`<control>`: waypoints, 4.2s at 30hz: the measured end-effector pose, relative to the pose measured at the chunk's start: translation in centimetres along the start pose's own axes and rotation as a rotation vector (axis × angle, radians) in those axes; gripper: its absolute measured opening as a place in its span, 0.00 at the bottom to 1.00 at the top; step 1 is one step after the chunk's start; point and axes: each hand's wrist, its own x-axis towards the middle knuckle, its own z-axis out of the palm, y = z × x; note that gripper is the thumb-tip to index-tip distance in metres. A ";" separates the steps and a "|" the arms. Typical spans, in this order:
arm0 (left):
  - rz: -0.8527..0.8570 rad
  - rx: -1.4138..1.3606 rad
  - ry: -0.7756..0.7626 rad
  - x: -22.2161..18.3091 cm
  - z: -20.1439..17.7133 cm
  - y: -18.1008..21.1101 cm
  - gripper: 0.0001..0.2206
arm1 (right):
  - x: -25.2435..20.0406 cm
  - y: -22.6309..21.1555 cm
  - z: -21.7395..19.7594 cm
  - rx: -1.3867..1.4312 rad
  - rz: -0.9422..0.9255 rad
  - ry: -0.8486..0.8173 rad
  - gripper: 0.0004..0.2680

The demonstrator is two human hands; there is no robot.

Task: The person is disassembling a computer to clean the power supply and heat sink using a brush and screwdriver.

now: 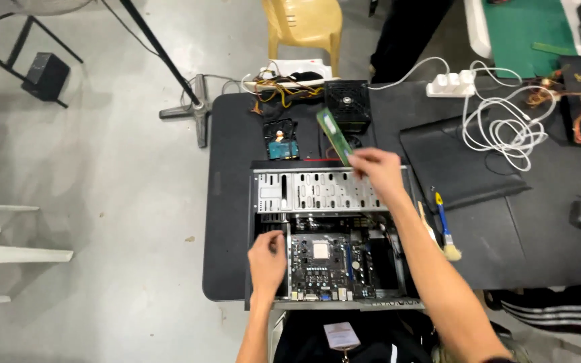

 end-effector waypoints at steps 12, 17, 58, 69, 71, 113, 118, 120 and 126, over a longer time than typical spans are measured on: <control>-0.099 0.044 -0.232 -0.3 1.4 -4.6 0.12 | 17.1 5.2 13.7 -0.073 0.813 0.151 0.06; -0.159 0.085 -0.436 0.4 2.1 -4.8 0.11 | 17.4 7.2 14.0 -0.147 0.860 0.021 0.07; -0.258 0.646 -0.995 -0.8 -0.1 -3.8 0.16 | -4.6 29.2 -19.6 -0.929 0.310 0.170 0.05; -0.269 0.651 -1.049 0.2 0.7 -2.8 0.09 | -14.6 -1.8 -18.4 -0.093 -0.080 0.112 0.02; -0.018 0.711 -0.970 0.5 1.3 -1.1 0.14 | -15.7 -4.7 -16.5 -0.167 -0.195 0.089 0.04; -0.168 0.620 -0.963 -2.2 2.3 -1.1 0.22 | -12.6 22.2 -28.2 -0.806 0.568 0.689 0.06; -0.163 0.617 -0.976 -2.3 2.0 -0.6 0.22 | -11.6 21.8 -29.0 -0.764 0.597 0.665 0.06; -0.164 0.616 -0.980 -2.3 1.9 -0.2 0.22 | -11.6 19.9 -28.1 -0.775 0.592 0.627 0.07; -0.166 0.616 -0.967 -2.2 2.6 -1.4 0.22 | -10.6 17.1 -26.2 -0.959 0.608 0.531 0.12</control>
